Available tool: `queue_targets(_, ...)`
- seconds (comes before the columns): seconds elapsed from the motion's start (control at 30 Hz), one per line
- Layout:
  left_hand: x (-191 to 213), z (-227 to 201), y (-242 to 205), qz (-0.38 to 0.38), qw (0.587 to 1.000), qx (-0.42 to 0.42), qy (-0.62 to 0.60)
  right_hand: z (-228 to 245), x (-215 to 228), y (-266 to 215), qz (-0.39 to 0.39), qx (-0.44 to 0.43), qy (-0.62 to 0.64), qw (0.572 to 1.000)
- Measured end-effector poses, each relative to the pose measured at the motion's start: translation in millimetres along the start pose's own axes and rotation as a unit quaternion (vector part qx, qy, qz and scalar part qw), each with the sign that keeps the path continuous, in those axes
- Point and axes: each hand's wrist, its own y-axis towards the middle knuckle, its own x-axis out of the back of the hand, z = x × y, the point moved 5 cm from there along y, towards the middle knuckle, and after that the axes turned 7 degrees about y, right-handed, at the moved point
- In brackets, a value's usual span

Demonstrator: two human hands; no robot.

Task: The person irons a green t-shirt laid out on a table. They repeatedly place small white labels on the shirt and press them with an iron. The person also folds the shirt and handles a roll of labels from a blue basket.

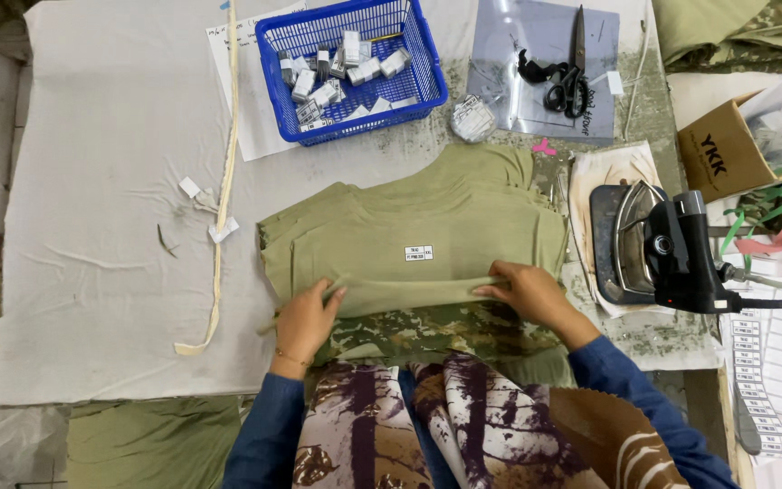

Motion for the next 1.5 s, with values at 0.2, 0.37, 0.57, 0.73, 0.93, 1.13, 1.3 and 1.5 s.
queue_targets(0.2,21.8,1.6,55.0,-0.209,0.977,-0.015,0.023,-56.1,30.8,67.2,-0.144,-0.005,0.008,0.990)
queue_targets(0.37,11.1,10.7,103.3,-0.221,0.970,-0.045,0.089,-72.1,14.1,115.2,-0.177,0.014,-0.010,0.984)
queue_targets(0.57,29.7,21.8,99.8,-0.449,0.853,0.054,0.260,-90.9,4.8,115.6,-0.329,-0.018,-0.231,0.916)
queue_targets(0.73,3.4,-31.0,72.7,-0.313,0.909,-0.222,0.160,-19.9,-7.1,66.4,-0.254,0.206,-0.220,0.919)
queue_targets(0.93,-28.6,-9.1,77.2,-0.231,0.960,-0.097,0.127,-68.2,41.6,127.6,-0.344,0.022,-0.208,0.915)
queue_targets(1.13,-37.0,-3.8,86.5,-0.255,0.954,-0.082,0.135,-52.8,81.5,267.7,-0.327,0.101,-0.198,0.918)
queue_targets(1.3,-33.0,-5.0,86.4,-0.254,0.957,-0.079,0.118,-84.9,77.4,317.0,-0.314,0.074,-0.266,0.908)
queue_targets(1.5,-31.6,-15.0,83.0,-0.272,0.953,-0.086,0.101,-33.9,90.6,222.4,-0.416,0.144,-0.024,0.897)
